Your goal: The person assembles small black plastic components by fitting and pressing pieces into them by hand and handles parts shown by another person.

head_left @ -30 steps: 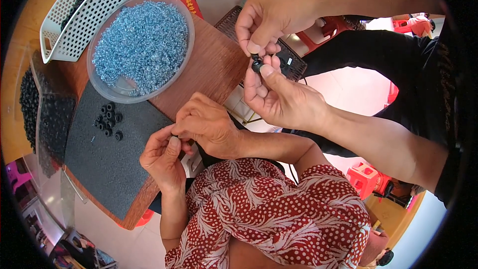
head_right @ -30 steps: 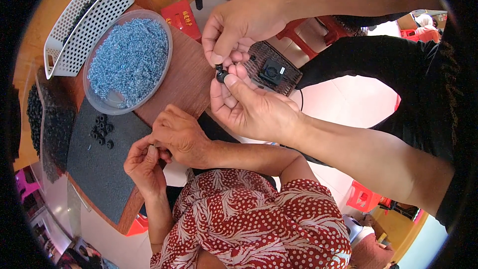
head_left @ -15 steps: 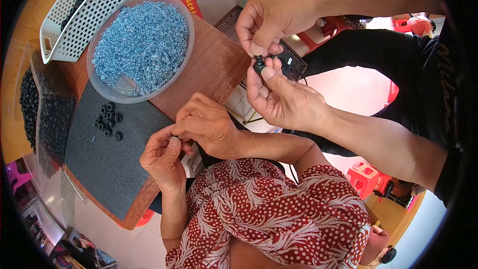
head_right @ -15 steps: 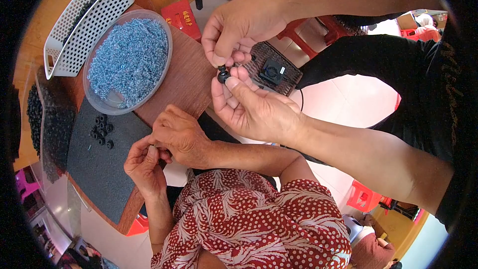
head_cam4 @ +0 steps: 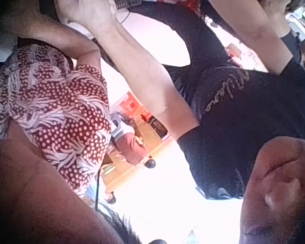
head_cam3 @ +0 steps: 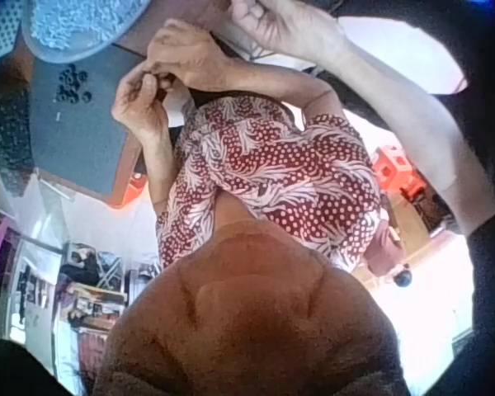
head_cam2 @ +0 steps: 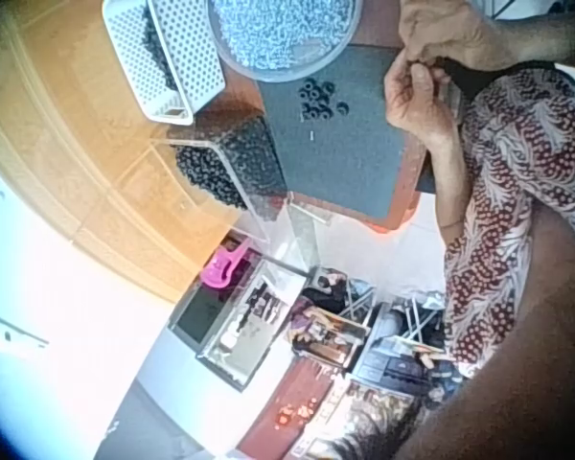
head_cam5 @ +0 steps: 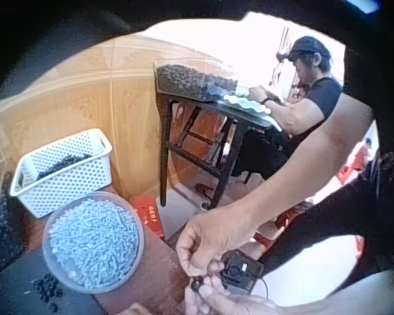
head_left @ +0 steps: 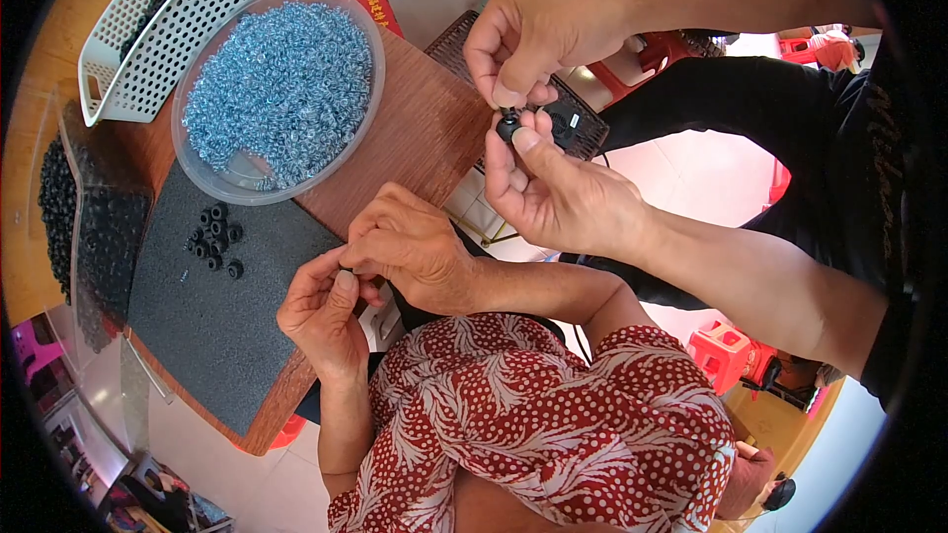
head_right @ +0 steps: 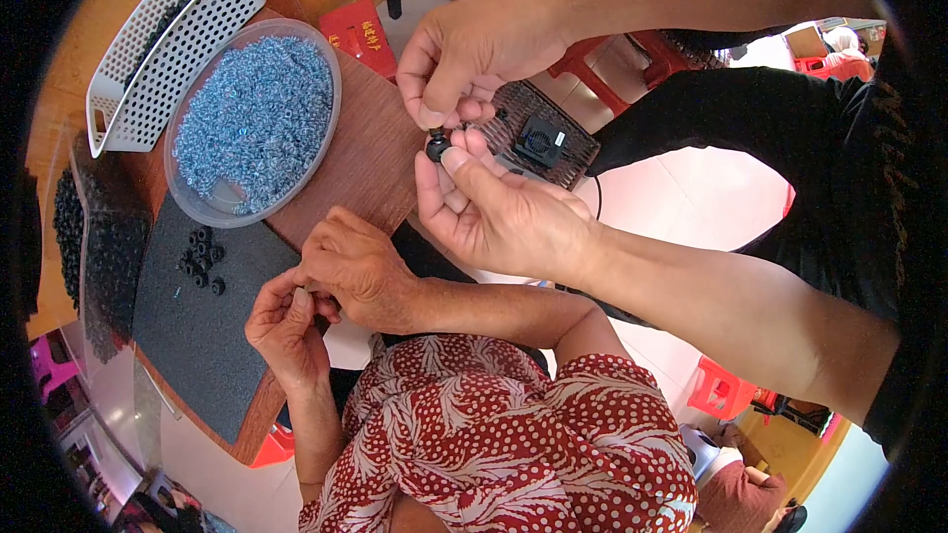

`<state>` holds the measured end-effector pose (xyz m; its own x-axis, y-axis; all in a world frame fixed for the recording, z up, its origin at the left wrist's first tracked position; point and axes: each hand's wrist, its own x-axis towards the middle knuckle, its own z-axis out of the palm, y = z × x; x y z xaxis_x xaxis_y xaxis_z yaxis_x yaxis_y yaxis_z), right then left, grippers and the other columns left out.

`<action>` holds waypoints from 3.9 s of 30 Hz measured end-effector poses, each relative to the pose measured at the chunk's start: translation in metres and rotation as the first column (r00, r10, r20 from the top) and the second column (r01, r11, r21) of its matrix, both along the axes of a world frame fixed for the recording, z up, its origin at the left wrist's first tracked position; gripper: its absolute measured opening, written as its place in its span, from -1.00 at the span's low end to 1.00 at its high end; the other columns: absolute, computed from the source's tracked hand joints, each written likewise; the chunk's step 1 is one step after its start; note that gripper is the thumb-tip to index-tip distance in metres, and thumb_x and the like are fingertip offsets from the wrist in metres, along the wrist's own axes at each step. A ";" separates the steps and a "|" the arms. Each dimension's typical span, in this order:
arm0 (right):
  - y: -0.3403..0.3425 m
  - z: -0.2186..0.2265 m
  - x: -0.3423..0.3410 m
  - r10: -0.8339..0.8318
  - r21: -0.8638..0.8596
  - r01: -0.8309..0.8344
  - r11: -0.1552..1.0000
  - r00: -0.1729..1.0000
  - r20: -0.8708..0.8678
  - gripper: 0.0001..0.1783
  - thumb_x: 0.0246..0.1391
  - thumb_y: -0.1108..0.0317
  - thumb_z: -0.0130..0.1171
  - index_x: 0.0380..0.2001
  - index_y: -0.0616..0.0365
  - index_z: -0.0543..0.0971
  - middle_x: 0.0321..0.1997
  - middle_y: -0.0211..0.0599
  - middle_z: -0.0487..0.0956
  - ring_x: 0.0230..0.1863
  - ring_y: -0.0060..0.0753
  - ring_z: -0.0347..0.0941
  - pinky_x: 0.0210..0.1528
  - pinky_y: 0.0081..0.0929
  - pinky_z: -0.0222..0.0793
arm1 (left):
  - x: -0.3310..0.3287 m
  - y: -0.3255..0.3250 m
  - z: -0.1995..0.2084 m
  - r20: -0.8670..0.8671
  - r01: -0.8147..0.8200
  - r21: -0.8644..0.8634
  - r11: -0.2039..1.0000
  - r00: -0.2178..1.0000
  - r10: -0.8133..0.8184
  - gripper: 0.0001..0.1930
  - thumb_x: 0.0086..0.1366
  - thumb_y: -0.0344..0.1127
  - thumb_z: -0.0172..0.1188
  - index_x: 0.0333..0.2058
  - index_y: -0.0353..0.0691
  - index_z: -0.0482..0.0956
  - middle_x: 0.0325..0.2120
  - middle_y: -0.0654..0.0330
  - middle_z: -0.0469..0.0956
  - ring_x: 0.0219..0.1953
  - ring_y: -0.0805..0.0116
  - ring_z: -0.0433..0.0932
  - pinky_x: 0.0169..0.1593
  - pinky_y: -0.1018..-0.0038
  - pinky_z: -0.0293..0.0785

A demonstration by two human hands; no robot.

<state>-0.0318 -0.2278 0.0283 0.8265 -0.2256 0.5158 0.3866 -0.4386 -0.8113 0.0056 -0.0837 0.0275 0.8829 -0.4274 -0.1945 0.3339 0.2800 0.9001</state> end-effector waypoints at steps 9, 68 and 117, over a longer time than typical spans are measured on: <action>0.000 0.001 0.000 0.005 -0.002 -0.005 1.000 1.000 0.026 -0.84 -0.21 0.57 0.21 -0.44 0.19 0.53 -0.44 -0.33 0.45 -0.39 -0.32 0.33 -0.36 -0.46 0.26 | 0.000 0.000 0.000 -0.001 0.002 -0.010 1.000 1.000 -0.002 -0.79 0.17 -0.52 0.15 -0.22 -0.50 0.49 -0.46 0.03 0.56 -0.57 0.39 0.50 -0.53 0.55 0.46; 0.000 -0.001 0.002 -0.010 -0.002 0.010 1.000 0.999 0.047 -0.81 -0.27 0.60 0.21 -0.46 0.18 0.53 -0.43 -0.33 0.45 -0.39 -0.28 0.32 -0.36 -0.44 0.25 | -0.001 -0.001 0.003 -0.024 -0.021 0.008 1.000 0.999 0.022 -0.80 0.16 -0.55 0.15 -0.23 -0.51 0.49 -0.46 0.03 0.55 -0.57 0.37 0.50 -0.52 0.54 0.47; 0.000 0.002 0.000 -0.024 0.006 0.024 1.000 0.998 0.049 -0.84 -0.25 0.61 0.16 -0.49 0.15 0.52 -0.47 -0.35 0.45 -0.39 -0.32 0.33 -0.36 -0.46 0.22 | -0.001 -0.003 -0.001 0.010 -0.011 0.018 1.000 1.000 0.011 -0.82 0.17 -0.59 0.09 -0.23 -0.52 0.48 -0.44 0.02 0.55 -0.57 0.37 0.49 -0.55 0.53 0.44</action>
